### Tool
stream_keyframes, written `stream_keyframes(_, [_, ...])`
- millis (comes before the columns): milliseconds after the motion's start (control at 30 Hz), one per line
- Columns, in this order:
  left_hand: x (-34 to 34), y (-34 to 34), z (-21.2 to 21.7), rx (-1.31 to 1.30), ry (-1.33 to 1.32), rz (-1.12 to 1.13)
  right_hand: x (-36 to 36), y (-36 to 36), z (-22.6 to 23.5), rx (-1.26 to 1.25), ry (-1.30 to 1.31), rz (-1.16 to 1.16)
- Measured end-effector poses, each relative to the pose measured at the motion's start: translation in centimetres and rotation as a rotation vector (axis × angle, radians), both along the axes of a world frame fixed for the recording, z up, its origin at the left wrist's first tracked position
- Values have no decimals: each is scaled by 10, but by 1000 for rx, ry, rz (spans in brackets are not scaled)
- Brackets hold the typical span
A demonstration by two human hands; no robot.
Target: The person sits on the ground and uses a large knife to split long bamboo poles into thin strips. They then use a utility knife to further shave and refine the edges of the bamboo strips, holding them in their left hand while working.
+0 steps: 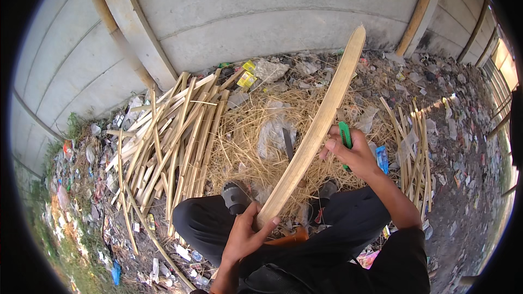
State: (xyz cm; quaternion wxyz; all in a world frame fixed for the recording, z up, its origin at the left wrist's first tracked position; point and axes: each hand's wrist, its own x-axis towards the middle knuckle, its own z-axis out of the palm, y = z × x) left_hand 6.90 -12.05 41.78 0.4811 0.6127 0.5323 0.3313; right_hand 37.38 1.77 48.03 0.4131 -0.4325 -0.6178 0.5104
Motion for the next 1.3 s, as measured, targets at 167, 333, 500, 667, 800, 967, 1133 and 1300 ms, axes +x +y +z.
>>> stream_keyframes(167, [10,13,14,-137,-23,-27,1,2,2,-166,21,-55])
stream_keyframes(333, [17,22,6,-71,-33,-72,-2,0,-7,-37,89,-53])
stream_keyframes(500, [30,32,12,-152,-109,-65,2,0,-12,54,-4,-59])
stream_keyframes(667, [38,32,22,-238,-399,-9,5,-20,-12,340,-145,-65])
stream_keyframes(800, [37,34,29,-279,-497,37,-10,-34,-20,706,-466,82])
stream_keyframes(967, [32,38,27,-188,-350,7,-28,-45,-37,864,-502,143])
stream_keyframes(1133, [31,39,25,-163,-281,-13,-34,-47,-38,875,-534,148])
stream_keyframes(1300, [33,40,20,-106,-241,-25,-39,-49,-33,897,-543,139])
